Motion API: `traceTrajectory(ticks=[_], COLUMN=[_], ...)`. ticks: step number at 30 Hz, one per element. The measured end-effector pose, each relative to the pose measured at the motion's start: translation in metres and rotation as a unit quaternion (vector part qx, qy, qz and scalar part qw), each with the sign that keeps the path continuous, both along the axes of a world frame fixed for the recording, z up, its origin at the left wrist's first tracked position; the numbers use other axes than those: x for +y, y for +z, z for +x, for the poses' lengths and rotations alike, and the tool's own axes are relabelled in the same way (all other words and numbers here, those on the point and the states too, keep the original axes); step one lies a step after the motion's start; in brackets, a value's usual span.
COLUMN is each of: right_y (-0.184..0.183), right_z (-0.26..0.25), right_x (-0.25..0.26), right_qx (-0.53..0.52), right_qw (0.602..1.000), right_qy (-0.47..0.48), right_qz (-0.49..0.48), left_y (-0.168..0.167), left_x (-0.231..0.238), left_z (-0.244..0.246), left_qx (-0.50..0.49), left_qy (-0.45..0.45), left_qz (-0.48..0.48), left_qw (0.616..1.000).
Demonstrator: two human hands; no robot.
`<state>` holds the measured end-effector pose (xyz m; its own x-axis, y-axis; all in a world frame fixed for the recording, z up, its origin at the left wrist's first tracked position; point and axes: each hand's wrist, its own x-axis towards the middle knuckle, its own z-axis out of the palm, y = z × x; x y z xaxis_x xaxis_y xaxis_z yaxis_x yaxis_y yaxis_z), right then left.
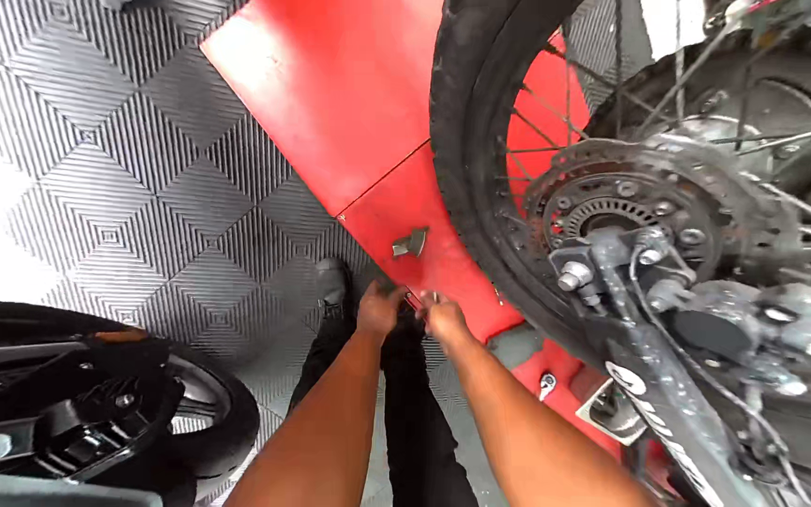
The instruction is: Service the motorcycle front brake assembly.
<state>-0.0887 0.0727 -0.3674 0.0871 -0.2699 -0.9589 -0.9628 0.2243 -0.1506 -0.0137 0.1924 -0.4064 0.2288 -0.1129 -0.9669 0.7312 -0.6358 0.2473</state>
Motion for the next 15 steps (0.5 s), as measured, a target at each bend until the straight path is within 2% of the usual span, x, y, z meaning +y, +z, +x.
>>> traceTrajectory(ticks=[1, 3, 4, 6, 8, 9, 10, 11, 13, 15], right_y=[0.007, 0.021, 0.031, 0.066, 0.100, 0.112, 0.119, 0.119, 0.103, 0.078], right_z=[-0.012, -0.046, -0.062, -0.086, -0.106, -0.116, -0.121, -0.122, -0.107, -0.083], right_x=[0.007, 0.030, 0.042, 0.063, 0.077, 0.082, 0.085, 0.085, 0.078, 0.064], right_qx=[0.002, 0.021, 0.043, 0.093, 0.123, 0.127, 0.124, 0.116, 0.086, 0.059], right_qw=[0.998, 0.988, 0.982, 0.966, 0.943, 0.935, 0.930, 0.930, 0.943, 0.955], right_qy=[0.063, 0.149, 0.180, 0.233, 0.295, 0.316, 0.330, 0.335, 0.310, 0.288], right_qz=[0.012, 0.030, 0.040, 0.068, 0.089, 0.098, 0.101, 0.096, 0.080, 0.046], left_y=[0.006, 0.037, 0.055, 0.095, 0.125, 0.138, 0.148, 0.156, 0.165, 0.172], left_x=[0.016, 0.048, 0.065, 0.096, 0.102, 0.094, 0.082, 0.070, 0.060, 0.078], left_z=[-0.011, -0.039, -0.055, -0.083, -0.099, -0.100, -0.094, -0.084, -0.064, -0.062], left_qx=[-0.006, 0.037, 0.070, 0.120, 0.147, 0.162, 0.173, 0.181, 0.168, 0.128], left_qy=[-0.124, -0.358, -0.463, -0.641, -0.766, -0.794, -0.802, -0.796, -0.749, -0.700], left_qz=[0.014, 0.053, 0.060, 0.026, -0.005, -0.006, -0.001, 0.009, 0.044, 0.077], left_qw=[0.992, 0.932, 0.882, 0.757, 0.625, 0.586, 0.571, 0.578, 0.640, 0.698])
